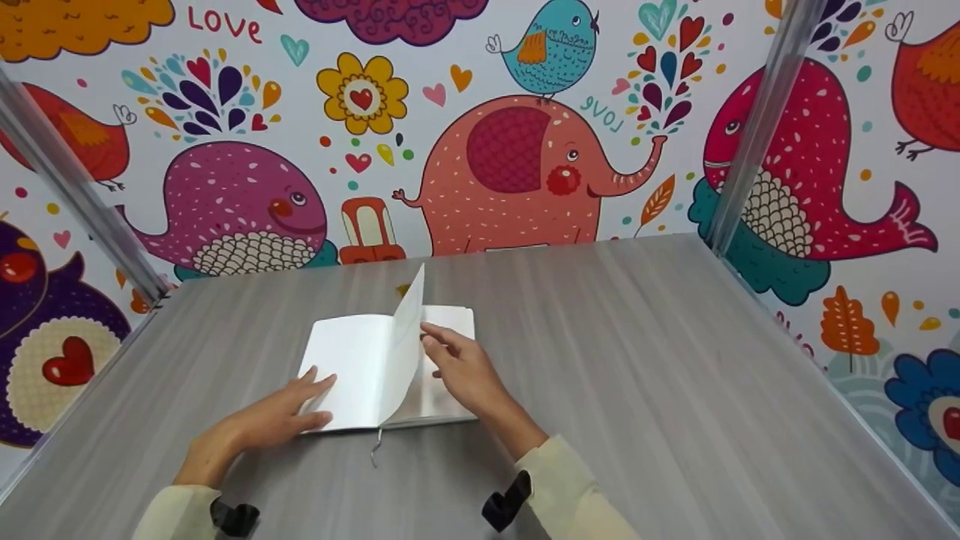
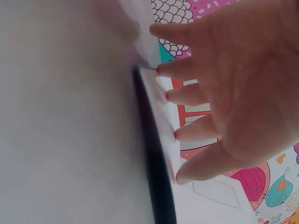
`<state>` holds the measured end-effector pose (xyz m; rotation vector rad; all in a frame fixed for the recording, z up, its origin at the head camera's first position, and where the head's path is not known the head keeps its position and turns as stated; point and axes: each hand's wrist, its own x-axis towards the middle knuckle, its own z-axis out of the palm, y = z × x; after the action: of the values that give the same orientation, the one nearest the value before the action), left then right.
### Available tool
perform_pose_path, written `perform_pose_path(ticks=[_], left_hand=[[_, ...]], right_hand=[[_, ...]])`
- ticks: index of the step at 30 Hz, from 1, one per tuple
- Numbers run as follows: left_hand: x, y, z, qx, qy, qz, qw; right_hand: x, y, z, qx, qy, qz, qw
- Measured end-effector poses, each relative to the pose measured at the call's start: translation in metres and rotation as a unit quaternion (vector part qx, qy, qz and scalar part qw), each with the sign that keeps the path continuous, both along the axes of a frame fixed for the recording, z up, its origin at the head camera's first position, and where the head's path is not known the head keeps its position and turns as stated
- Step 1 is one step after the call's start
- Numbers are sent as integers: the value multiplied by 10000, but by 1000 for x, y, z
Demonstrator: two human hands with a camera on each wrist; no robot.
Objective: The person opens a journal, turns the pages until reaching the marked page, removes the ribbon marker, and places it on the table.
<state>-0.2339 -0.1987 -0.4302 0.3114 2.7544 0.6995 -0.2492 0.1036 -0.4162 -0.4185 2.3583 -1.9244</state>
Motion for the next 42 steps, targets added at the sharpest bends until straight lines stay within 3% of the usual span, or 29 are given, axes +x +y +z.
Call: perform_pose_path(ticks=[9, 17, 28, 33, 42], left_hand=[[5, -12, 0, 45, 172, -47, 9998], [6, -23, -3, 263, 374, -52, 9989], [4, -34, -8, 141, 599, 213, 9979], [3, -33, -9, -150, 754, 305, 9966], [7, -41, -5, -116, 959, 221, 9951]], right_hand=[[1, -10, -5, 499, 609, 649, 9948], [2, -23, -10, 1394, 1168, 910, 9791], [2, -39, -19, 2272, 1168, 1227, 9590], [3, -48, -23, 2753, 1052, 1244, 9475], [2, -61, -32, 3389, 1334, 1294, 9223]])
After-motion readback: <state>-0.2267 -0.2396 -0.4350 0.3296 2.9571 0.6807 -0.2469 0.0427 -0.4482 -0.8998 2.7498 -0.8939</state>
